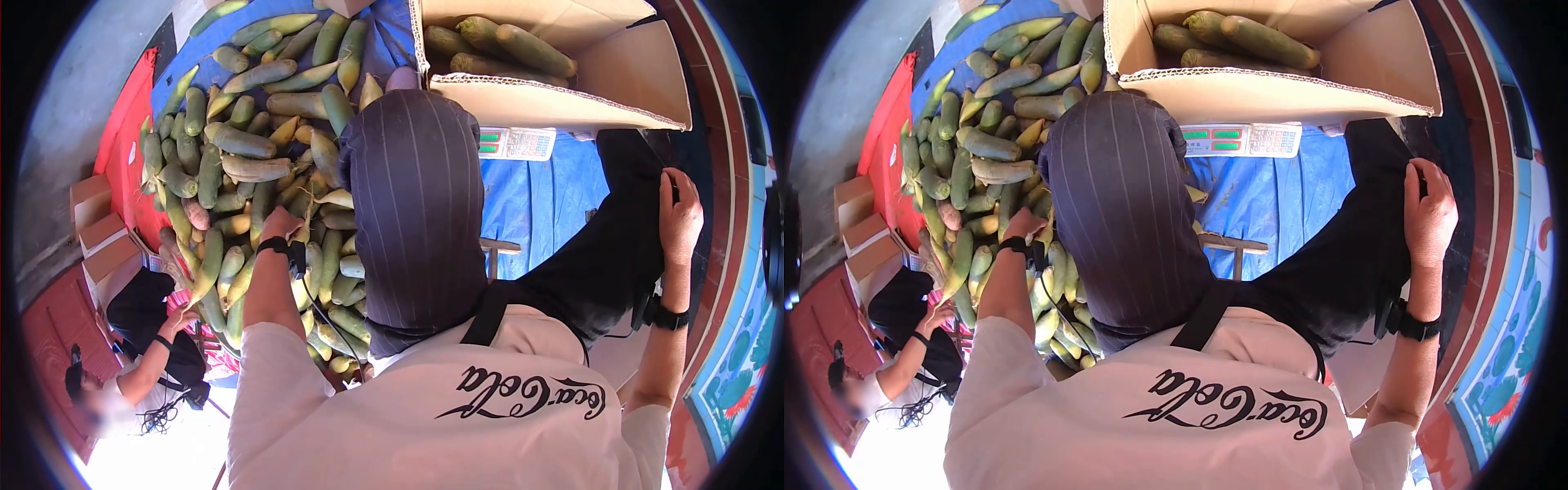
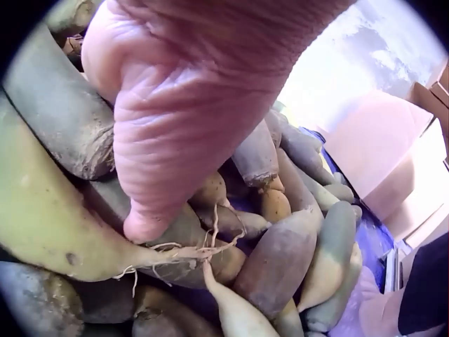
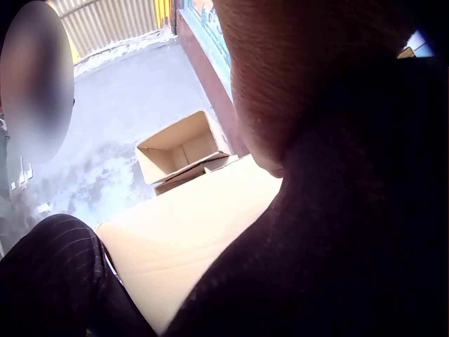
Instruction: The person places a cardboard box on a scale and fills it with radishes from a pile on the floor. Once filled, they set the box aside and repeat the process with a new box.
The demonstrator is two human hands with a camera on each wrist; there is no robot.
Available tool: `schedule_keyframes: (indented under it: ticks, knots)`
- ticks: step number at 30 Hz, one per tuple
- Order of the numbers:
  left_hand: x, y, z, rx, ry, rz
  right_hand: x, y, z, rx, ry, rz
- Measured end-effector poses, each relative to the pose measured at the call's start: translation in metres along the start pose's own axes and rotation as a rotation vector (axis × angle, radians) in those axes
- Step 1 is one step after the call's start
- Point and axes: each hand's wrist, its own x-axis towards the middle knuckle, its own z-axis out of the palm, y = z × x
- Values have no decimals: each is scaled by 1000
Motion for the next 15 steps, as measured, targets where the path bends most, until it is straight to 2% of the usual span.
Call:
schedule_keyframes:
  ticks: [3, 5, 7, 12, 15]
  knots:
    - [-11, 14, 8, 87, 43, -30, 2, -2, 0, 0, -15, 14]
    - [5, 7, 25, 184, -16, 11, 2, -1, 0, 15, -20, 13]
    - [-21, 22, 27, 247, 45, 19, 2, -1, 0, 25, -15, 20]
    - [-51, 25, 18, 263, 71, 48, 1, -4, -4, 74, 19, 17]
    - [-69, 16, 13, 137, 63, 47, -1, -6, -9, 123, 50, 11]
